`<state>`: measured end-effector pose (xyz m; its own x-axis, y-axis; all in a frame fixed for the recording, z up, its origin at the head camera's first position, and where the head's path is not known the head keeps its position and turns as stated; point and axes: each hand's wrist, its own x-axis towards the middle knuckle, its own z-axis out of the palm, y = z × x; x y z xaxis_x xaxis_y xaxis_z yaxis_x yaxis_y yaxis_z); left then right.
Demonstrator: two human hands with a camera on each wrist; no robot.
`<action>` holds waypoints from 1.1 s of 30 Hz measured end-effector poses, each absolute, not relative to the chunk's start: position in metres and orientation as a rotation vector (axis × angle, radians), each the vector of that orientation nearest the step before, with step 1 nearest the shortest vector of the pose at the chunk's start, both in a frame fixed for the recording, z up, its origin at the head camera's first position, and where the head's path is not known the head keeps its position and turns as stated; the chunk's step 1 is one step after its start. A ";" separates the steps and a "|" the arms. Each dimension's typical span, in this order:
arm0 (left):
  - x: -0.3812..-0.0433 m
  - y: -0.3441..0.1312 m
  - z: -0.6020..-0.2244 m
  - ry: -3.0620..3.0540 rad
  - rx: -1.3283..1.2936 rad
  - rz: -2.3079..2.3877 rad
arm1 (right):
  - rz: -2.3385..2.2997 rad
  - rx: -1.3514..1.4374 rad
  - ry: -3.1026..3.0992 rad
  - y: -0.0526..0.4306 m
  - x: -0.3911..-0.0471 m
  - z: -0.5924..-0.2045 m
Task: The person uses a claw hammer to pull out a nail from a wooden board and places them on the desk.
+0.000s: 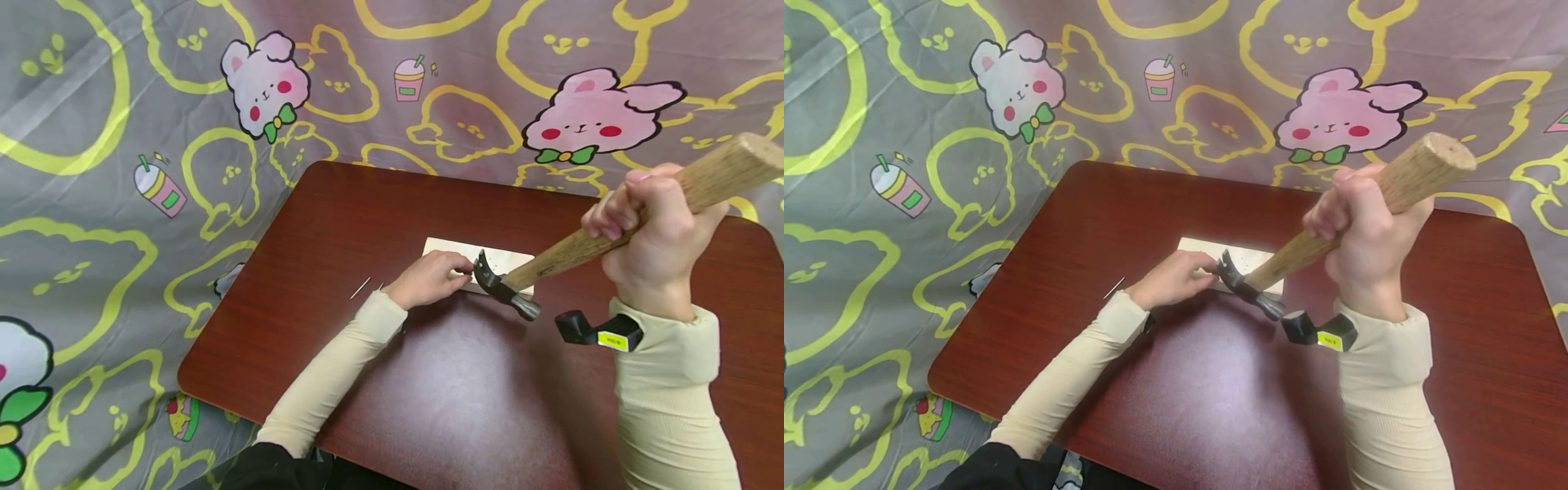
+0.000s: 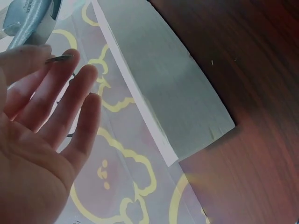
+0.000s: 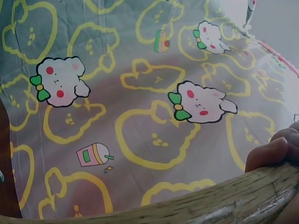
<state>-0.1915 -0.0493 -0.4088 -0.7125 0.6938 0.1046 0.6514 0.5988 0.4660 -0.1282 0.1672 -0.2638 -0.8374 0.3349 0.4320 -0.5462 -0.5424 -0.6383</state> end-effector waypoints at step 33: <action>-0.192 -0.126 -0.399 3.015 0.858 0.673 | 2.372 0.327 -1.116 0.184 -0.127 -0.265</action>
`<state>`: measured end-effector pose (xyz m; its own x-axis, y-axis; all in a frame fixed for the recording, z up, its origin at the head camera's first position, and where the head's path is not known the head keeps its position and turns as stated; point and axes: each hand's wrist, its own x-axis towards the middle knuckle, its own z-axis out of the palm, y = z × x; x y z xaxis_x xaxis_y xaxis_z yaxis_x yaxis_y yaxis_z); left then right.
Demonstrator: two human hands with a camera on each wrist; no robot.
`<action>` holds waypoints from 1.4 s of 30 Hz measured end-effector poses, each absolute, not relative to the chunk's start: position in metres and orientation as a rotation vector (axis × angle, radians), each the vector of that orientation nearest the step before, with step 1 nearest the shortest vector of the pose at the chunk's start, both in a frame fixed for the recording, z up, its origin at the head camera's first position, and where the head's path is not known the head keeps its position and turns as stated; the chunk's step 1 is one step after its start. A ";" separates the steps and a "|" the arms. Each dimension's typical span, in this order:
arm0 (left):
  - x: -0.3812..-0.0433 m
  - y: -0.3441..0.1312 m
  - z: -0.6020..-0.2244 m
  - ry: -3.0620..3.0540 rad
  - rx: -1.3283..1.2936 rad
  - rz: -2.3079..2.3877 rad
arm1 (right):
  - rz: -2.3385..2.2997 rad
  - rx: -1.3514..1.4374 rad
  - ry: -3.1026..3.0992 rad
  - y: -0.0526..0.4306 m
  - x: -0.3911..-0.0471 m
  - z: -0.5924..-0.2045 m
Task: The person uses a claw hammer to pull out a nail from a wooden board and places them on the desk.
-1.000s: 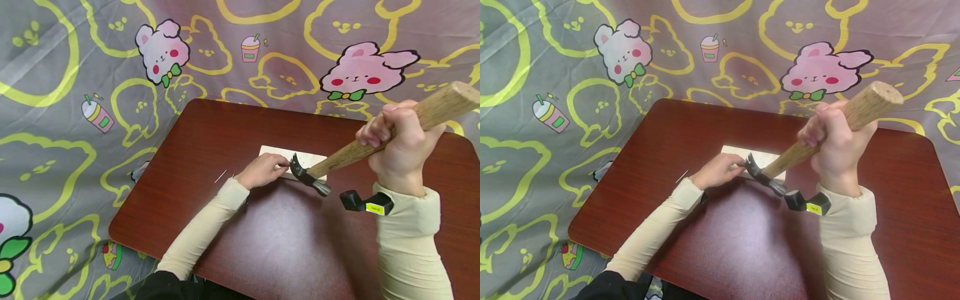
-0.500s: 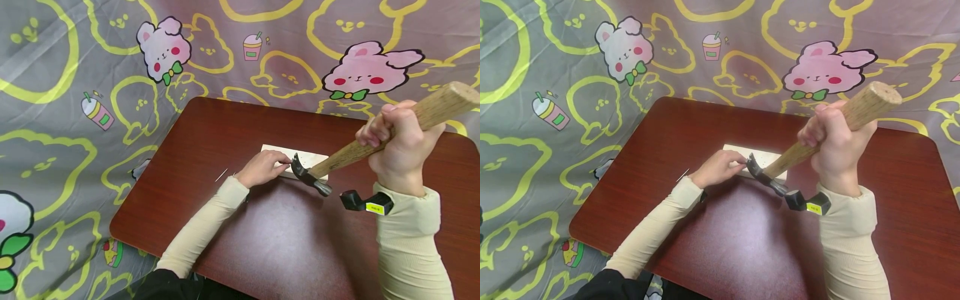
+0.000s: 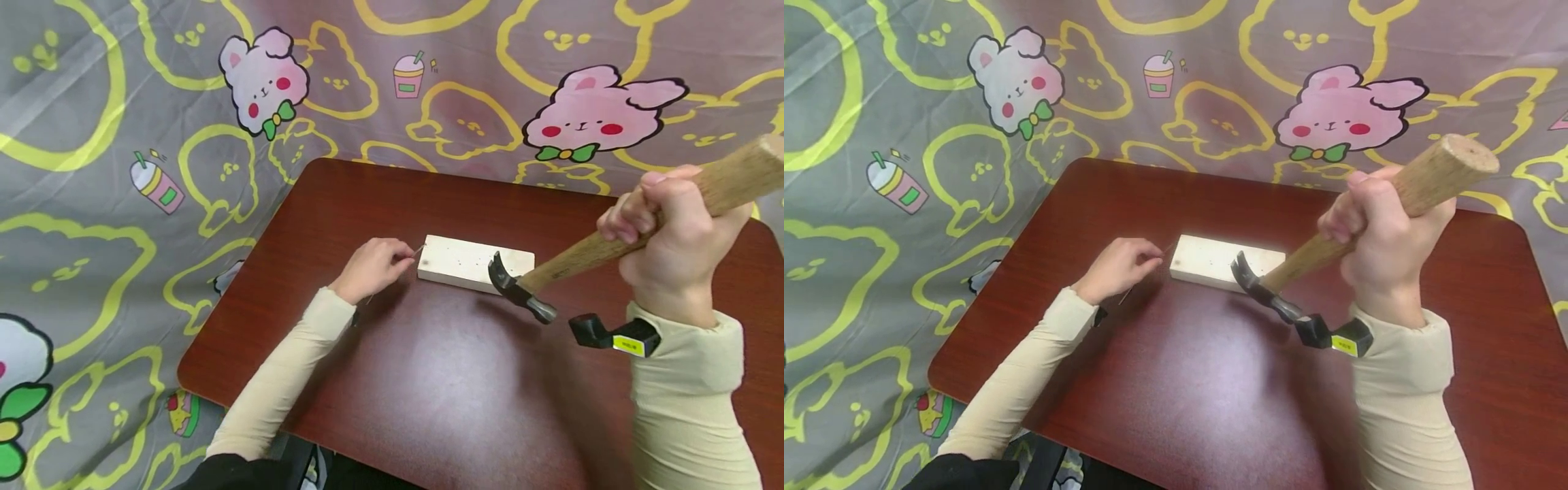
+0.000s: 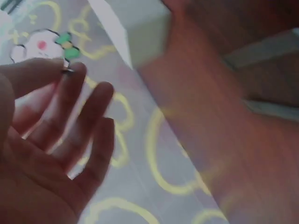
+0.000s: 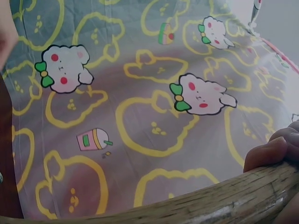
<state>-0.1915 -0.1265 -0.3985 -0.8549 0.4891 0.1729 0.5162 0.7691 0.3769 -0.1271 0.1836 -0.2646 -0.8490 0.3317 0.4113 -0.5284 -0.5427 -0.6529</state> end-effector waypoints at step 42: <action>-0.184 -0.222 -0.436 -3.224 -0.212 -0.292 | 2.527 0.365 -1.023 0.215 -0.118 -0.272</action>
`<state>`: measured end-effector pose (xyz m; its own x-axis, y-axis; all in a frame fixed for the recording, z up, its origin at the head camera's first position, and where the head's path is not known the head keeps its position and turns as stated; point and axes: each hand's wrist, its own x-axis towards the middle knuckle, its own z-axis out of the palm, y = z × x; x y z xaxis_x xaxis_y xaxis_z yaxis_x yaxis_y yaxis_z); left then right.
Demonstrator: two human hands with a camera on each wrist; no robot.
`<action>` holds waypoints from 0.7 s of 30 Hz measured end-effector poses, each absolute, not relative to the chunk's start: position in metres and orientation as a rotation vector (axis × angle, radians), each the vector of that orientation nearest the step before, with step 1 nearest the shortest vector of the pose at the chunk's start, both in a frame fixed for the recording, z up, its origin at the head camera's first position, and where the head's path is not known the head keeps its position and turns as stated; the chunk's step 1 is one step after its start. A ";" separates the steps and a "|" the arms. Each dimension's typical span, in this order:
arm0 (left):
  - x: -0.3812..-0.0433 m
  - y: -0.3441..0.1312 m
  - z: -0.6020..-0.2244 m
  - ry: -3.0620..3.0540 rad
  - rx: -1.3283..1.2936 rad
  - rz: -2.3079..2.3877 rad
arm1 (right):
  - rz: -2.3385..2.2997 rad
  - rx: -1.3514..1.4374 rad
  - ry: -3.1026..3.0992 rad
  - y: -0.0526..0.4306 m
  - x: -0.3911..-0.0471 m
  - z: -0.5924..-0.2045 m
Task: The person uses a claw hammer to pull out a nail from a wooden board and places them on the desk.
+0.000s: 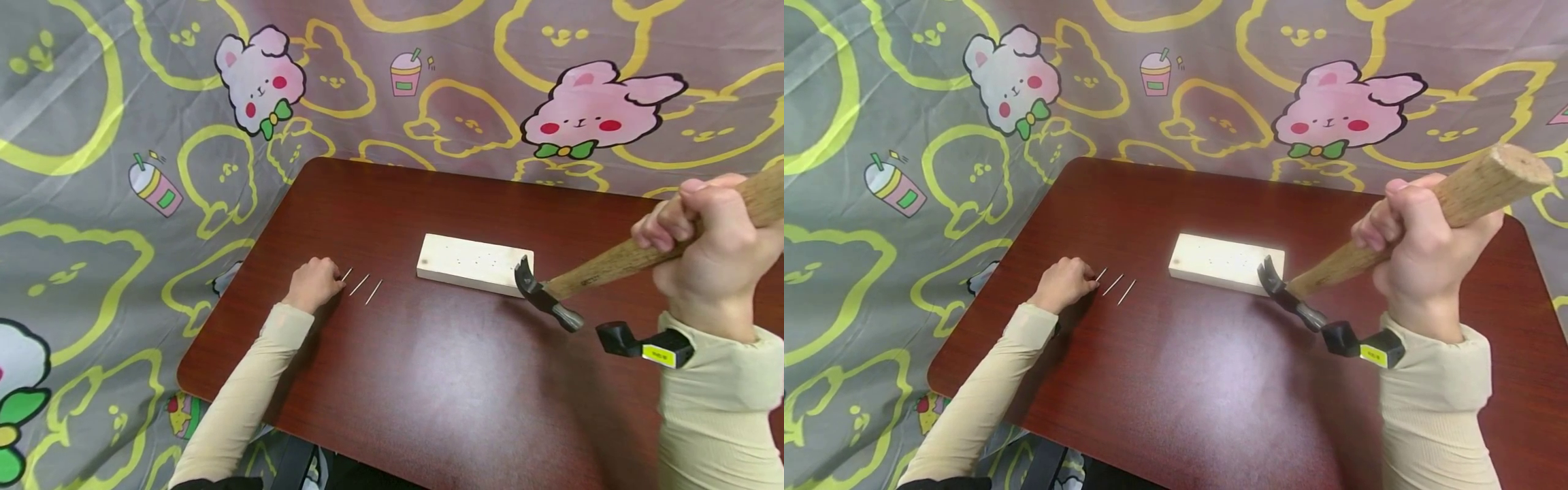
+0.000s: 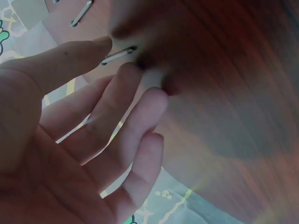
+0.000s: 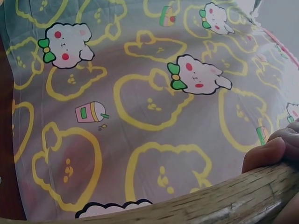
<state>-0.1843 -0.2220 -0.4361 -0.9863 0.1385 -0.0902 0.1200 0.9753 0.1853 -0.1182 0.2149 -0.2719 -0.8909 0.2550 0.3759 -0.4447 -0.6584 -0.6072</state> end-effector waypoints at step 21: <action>-0.189 -0.187 -0.422 3.033 0.337 0.347 | 2.187 0.374 -1.372 0.226 -0.126 -0.288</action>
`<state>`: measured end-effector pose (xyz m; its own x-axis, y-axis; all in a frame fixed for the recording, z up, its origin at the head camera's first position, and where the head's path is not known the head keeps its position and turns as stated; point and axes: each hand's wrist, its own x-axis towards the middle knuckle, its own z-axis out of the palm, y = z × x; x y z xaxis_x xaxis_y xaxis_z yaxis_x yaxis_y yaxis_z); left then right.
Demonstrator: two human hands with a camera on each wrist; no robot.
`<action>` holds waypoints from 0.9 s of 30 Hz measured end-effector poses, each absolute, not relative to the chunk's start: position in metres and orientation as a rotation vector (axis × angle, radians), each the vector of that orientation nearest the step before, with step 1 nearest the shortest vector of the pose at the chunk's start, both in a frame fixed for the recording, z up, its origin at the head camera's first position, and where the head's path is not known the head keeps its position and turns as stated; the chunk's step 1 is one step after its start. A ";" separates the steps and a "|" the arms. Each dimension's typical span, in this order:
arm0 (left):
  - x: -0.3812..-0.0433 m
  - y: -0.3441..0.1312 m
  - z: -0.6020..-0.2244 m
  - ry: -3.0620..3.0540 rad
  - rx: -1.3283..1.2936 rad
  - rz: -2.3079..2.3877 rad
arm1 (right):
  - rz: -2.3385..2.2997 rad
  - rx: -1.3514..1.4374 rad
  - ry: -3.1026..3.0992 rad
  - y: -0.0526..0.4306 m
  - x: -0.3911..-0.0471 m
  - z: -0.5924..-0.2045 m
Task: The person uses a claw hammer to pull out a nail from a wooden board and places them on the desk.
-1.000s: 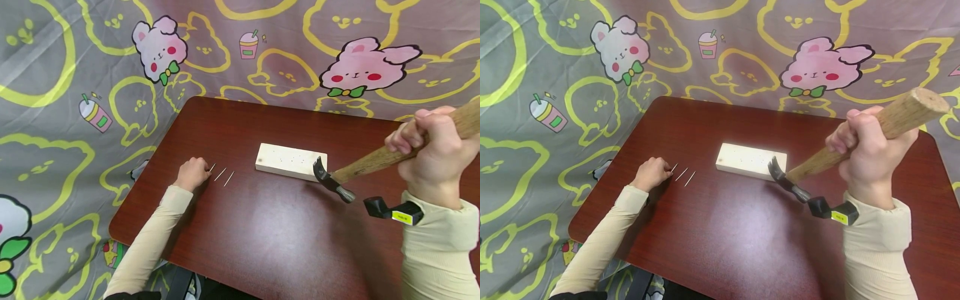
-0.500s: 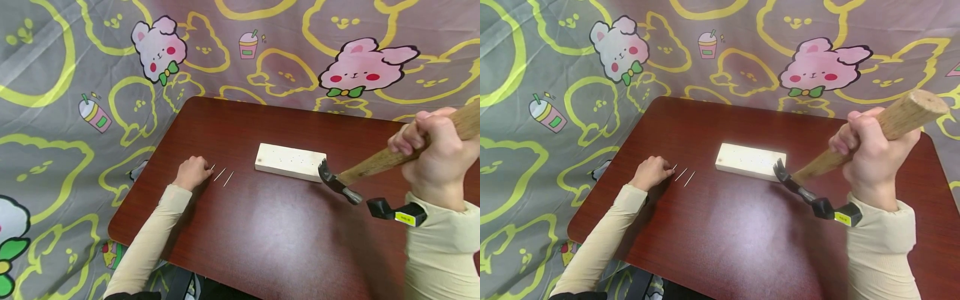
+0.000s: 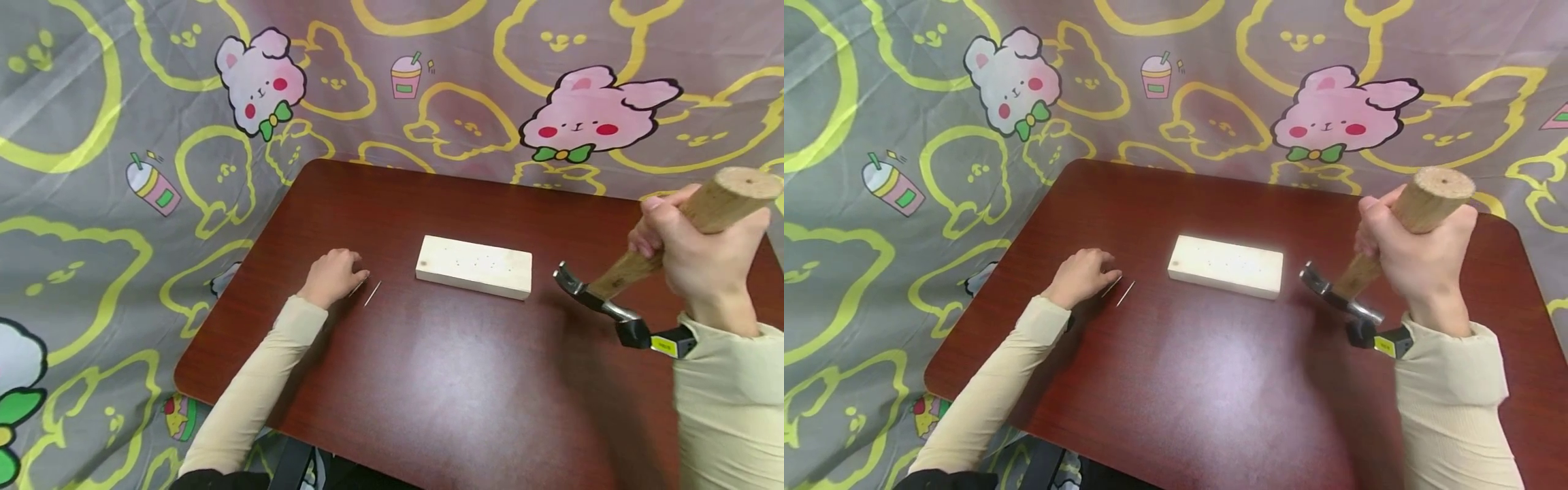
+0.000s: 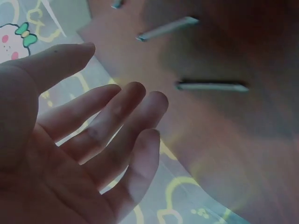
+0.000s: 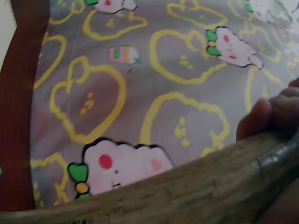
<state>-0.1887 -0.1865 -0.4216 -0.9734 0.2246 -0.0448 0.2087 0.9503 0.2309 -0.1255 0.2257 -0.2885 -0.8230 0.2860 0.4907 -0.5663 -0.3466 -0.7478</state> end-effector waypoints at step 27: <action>-0.206 -0.100 -0.412 2.939 0.644 0.383 | 1.019 0.950 -2.134 0.222 -0.113 -0.345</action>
